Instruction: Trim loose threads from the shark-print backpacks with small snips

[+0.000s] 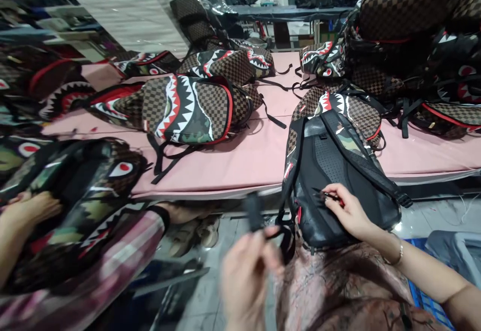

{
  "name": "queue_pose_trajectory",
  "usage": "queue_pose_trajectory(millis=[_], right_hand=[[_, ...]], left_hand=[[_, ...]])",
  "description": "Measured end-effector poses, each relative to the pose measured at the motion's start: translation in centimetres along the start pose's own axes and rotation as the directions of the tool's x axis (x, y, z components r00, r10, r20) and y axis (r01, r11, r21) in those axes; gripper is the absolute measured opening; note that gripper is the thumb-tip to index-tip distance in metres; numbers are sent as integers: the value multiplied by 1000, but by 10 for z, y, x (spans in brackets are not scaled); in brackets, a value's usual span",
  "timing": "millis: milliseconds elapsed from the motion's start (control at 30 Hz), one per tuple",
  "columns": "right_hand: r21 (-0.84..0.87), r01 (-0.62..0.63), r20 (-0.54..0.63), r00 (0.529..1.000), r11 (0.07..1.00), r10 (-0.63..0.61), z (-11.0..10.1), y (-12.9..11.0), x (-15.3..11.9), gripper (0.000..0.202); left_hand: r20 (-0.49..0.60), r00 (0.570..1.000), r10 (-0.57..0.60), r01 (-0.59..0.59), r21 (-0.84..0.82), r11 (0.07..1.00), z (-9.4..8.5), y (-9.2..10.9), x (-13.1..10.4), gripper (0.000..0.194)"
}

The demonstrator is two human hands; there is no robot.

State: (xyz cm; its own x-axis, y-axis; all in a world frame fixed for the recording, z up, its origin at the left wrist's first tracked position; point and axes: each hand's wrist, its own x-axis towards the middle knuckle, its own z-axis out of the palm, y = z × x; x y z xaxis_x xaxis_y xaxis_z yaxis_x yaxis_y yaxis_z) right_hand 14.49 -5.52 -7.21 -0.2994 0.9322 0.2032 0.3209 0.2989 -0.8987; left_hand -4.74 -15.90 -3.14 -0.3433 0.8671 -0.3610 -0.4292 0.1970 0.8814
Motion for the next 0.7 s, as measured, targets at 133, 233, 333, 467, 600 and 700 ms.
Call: queue_pose_trajectory(millis=[133,233,333,467,600,700], right_hand=[[-46,27,-71,997,999,-31,-19,8,-19,15],[-128,76,-24,997,989,-80,-26,11,-27,13],[-150,151,59,988,977,-144,-26,10,-27,14],[-130,215,122,972,968,-200,-21,8,-22,13],[-168,287,130,955,943,-268,-17,9,-19,12],[-198,295,107,954,935,-278,-18,9,-19,14]], left_hand=[[153,983,-105,98,54,994,50,-40,26,38],[160,982,-101,87,93,992,63,-55,27,40],[171,982,-80,50,174,984,63,-56,23,39],[211,975,-69,13,253,967,61,-52,21,32],[234,969,-80,8,290,957,62,-51,22,29],[229,969,-94,26,284,958,62,-53,24,32]])
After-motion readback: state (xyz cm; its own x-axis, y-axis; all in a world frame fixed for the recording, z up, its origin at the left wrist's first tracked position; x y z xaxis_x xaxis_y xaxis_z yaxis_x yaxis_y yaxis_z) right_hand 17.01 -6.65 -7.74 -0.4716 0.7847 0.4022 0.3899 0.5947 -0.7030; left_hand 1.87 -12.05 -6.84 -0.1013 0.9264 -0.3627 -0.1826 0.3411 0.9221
